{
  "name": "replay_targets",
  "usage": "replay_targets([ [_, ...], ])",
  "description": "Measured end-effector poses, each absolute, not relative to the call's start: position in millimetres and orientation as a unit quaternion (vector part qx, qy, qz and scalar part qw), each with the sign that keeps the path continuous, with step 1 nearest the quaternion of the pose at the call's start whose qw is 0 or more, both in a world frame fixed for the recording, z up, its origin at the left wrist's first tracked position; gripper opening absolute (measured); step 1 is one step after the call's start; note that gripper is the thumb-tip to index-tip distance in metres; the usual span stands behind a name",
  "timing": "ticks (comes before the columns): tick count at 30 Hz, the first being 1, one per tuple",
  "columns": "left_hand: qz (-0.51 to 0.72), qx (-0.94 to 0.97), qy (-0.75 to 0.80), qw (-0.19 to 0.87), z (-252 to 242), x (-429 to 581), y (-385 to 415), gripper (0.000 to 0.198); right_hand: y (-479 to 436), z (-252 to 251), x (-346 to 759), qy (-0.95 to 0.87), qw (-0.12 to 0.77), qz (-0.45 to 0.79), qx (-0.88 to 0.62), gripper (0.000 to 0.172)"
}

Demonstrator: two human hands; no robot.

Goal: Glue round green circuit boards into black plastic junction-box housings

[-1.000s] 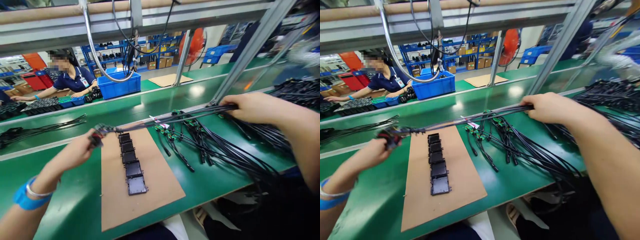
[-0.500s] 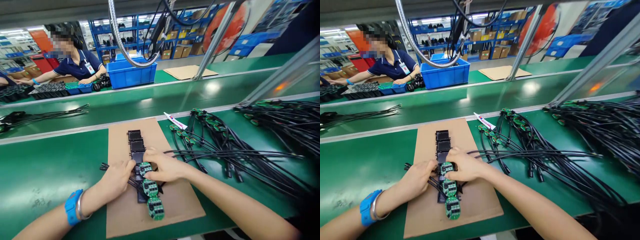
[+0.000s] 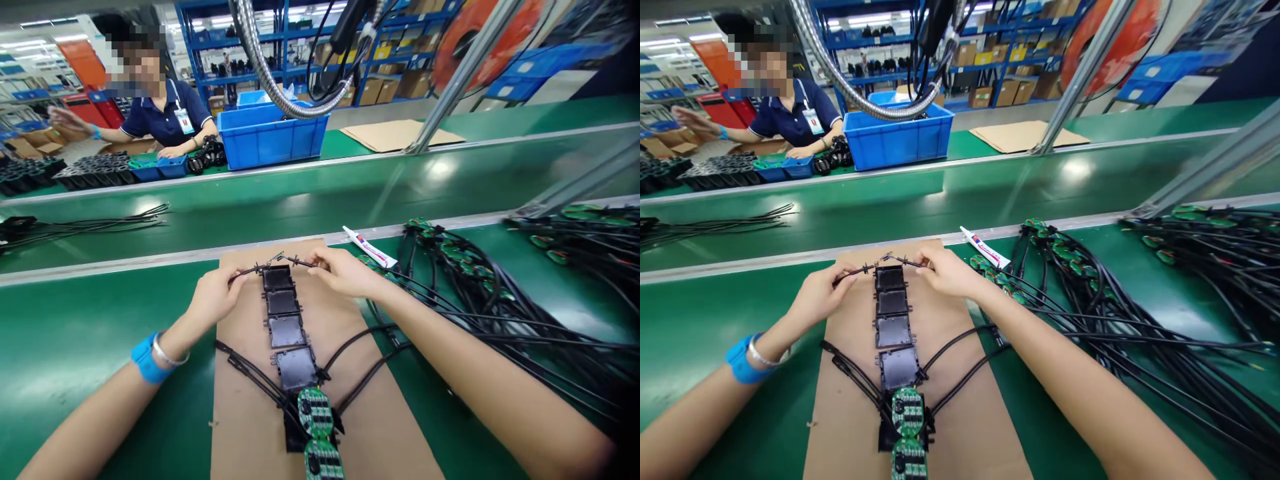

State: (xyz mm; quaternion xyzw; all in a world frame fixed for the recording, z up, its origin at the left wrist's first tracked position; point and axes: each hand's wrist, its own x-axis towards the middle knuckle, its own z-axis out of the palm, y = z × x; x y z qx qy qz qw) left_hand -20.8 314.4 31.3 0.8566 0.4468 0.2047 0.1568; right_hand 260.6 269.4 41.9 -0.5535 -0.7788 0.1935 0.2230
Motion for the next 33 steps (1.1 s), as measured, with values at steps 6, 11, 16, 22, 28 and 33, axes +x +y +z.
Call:
replay_targets([
  [6, 0.167, 0.873, 0.448, 0.094, 0, -12, 329, 0.021, 285, -2, 264, -0.792, 0.191, 0.132, -0.565, 0.015],
  [11, 0.166, 0.893, 0.411, 0.079, 15, -20, 308, 0.024, 254, 15, 257, -0.791, 0.210, 0.082, -0.569, 0.019],
  [16, 0.062, 0.910, 0.182, 0.368, 32, -32, 256, 0.016, 188, 45, 235, -0.831, 0.156, 0.310, -0.434, 0.020],
  [22, 0.026, 0.871, 0.169, 0.462, 21, -39, 227, 0.012, 147, 39, 212, -0.830, 0.116, 0.376, -0.396, 0.034],
  [28, 0.023, 0.844, 0.175, 0.506, 27, -40, 227, 0.004, 134, 36, 207, -0.868, 0.133, 0.309, -0.365, 0.026],
  [33, 0.009, 0.852, 0.188, 0.488, 22, -38, 223, 0.006, 125, 22, 201, -0.902, 0.147, 0.207, -0.348, 0.019],
])
